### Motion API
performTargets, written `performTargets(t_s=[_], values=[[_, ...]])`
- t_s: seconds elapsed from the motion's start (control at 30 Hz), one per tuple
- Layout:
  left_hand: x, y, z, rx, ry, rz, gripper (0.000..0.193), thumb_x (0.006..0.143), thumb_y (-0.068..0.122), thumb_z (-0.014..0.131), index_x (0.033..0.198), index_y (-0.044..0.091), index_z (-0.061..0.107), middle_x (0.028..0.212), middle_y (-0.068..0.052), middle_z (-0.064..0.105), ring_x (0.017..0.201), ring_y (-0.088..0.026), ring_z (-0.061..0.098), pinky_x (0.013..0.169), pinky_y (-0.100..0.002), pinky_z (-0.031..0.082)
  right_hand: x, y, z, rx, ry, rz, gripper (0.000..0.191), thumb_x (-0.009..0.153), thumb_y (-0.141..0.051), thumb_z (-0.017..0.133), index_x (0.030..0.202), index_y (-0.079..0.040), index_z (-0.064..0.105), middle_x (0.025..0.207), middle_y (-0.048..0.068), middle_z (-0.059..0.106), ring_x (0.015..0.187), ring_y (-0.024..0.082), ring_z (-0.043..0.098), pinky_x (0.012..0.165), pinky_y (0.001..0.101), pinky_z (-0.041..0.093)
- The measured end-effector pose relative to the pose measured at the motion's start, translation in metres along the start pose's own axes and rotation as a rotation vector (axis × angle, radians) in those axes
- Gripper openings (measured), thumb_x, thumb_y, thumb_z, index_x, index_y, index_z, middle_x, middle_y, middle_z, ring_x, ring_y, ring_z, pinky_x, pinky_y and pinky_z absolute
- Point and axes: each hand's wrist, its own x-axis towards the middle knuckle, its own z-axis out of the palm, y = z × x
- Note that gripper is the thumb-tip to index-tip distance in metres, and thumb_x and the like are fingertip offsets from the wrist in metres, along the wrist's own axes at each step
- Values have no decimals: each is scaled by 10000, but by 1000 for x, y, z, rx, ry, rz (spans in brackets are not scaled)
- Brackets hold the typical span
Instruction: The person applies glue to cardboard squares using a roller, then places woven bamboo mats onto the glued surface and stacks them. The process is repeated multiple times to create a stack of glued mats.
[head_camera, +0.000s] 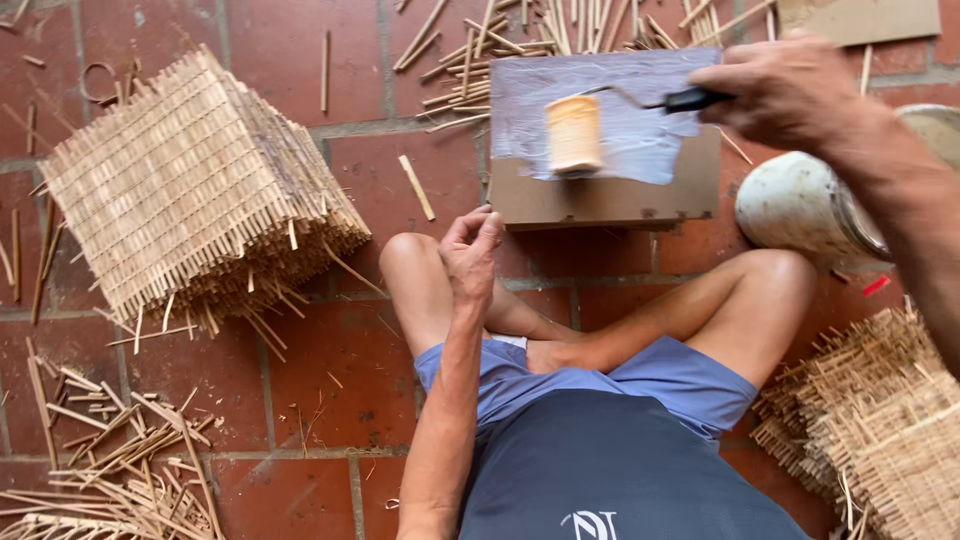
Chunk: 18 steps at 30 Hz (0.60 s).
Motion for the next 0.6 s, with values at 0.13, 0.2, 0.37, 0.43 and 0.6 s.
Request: performTargets(t_s=[0.13,0.2,0.37,0.43,0.6], values=[[-2,5,4,-10,-4,29,181,933,136,758,986,-29,707,1110,-58,729,748,-57,608,684,-209,529,-86,54,-16,34,-103,202,247,886,-284,797,1119,-202,779,808,38,693,601,205,643,519,354,478],[-4,7,6,-33,-19,59,176,946,128,769,996,-31,713,1087,-77,729,751,-66,594,690,-217,516,-112,61,-9,36,-103,334,244,897,-302,790,1121,-207,777,804,35,691,605,203,639,532,355,480],[-3,6,6,0,29,-14,179,963,150,742,1031,-14,732,1100,-61,729,783,-76,626,707,-235,551,-123,33,22,-9,-36,516,239,923,-348,773,1125,-221,771,794,26,687,617,198,627,564,356,486],[-4,4,2,6,47,-21,196,1008,166,720,1089,-11,752,1085,-68,723,792,-76,604,725,-239,553,-112,20,19,-61,-105,456,239,934,-367,767,1127,-226,769,790,23,685,621,196,623,577,357,488],[-17,-3,-12,-68,-4,30,211,1000,132,684,1150,-11,727,1199,-49,714,942,-89,655,801,-254,579,-38,-14,-2,-73,-148,114,276,982,-432,739,1204,-268,745,814,13,671,669,190,620,627,346,473]])
